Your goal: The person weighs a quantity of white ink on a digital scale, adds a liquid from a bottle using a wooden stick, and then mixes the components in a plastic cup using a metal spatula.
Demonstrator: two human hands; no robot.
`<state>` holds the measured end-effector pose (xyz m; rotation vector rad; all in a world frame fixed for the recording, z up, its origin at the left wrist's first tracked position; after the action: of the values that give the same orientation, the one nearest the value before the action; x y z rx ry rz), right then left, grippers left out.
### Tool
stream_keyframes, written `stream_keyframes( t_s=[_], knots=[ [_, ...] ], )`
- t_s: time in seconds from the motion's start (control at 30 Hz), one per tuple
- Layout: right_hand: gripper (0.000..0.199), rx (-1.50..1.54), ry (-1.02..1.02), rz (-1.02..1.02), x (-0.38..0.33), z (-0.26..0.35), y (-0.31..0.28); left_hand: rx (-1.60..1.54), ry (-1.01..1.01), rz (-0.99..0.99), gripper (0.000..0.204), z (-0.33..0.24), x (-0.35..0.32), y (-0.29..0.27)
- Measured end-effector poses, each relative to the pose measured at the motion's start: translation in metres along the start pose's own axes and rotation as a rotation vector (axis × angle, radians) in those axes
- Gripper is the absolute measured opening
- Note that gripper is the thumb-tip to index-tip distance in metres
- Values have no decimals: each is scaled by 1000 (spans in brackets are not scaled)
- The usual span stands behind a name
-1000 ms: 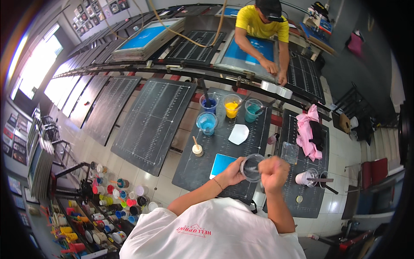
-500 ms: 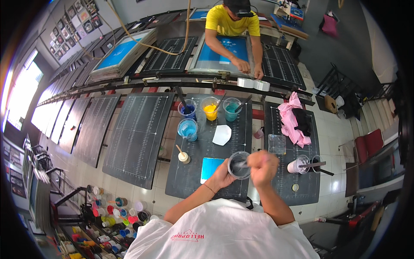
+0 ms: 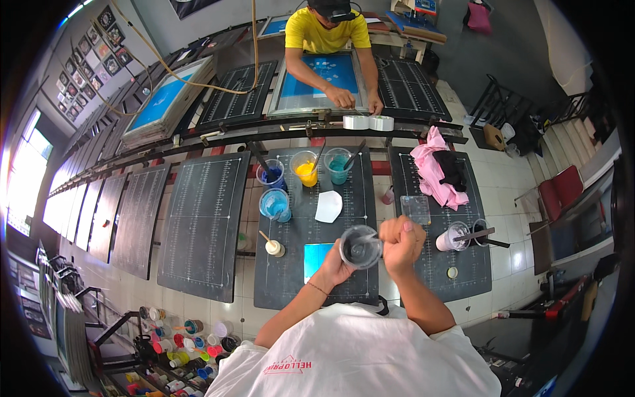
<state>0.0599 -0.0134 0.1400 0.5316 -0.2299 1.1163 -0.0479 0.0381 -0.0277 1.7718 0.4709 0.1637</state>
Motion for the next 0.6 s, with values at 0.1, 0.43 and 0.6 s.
stream_keyframes(
  t_s=[0.1, 0.43, 0.6],
  knots=[
    [43, -164, 158, 227, 6, -1, 7, 22, -19, -112, 44, -3, 1, 4],
    [47, -86, 0, 163, 2, -1, 7, -22, -28, -65, 42, 11, -1, 6],
    [48, -184, 147, 312, 11, 1, 8, -24, -48, -9, 43, 5, 5, -12]
  ],
)
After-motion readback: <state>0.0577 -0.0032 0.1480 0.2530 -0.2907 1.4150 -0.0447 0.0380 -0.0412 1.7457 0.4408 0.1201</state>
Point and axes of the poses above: each hand's wrist, its own x-axis towards the middle knuckle, its own y-axis out of the palm, z = x × y, the point moved 4 cm from there along x, towards the middle knuckle, and after that the axes turned 6 degrees about z, right-handed, at the moved point
